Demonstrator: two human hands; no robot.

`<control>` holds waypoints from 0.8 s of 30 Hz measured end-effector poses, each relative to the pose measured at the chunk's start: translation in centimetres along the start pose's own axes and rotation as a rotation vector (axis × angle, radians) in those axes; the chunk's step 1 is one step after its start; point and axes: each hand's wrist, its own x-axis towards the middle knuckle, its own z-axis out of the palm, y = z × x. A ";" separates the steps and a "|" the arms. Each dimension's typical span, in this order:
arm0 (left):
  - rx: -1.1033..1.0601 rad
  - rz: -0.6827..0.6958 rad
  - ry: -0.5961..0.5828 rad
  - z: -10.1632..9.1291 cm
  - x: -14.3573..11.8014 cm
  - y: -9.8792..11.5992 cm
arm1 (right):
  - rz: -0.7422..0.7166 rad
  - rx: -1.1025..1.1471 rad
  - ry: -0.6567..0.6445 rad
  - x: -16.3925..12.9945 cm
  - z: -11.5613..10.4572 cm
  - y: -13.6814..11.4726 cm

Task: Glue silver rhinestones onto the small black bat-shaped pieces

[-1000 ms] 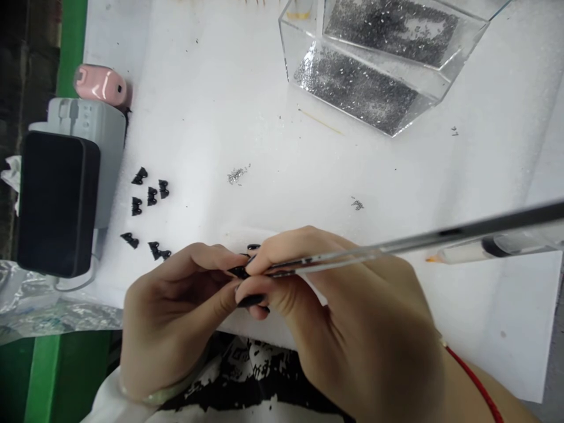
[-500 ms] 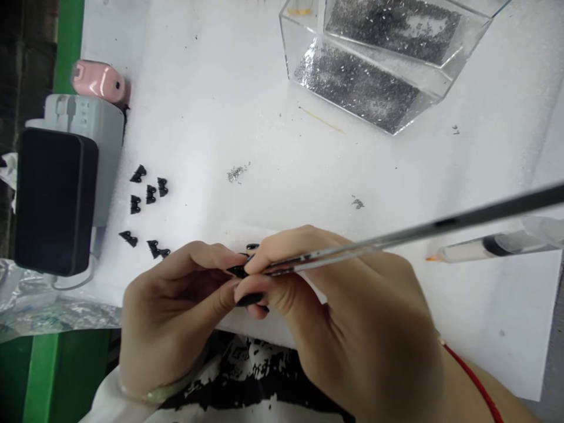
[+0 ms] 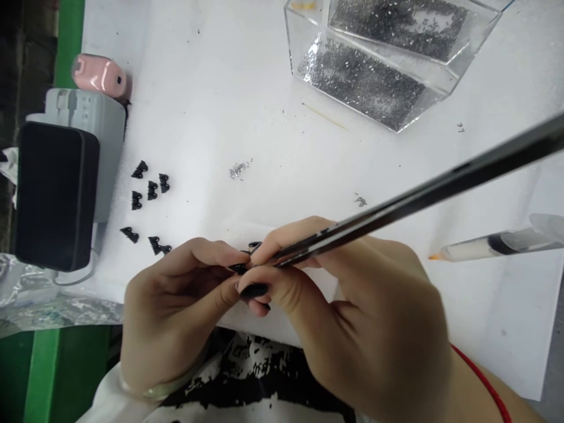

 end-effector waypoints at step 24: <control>0.030 -0.001 0.016 0.2 -0.1 0.0 | 0.038 0.031 0.022 0.0 0.0 -0.2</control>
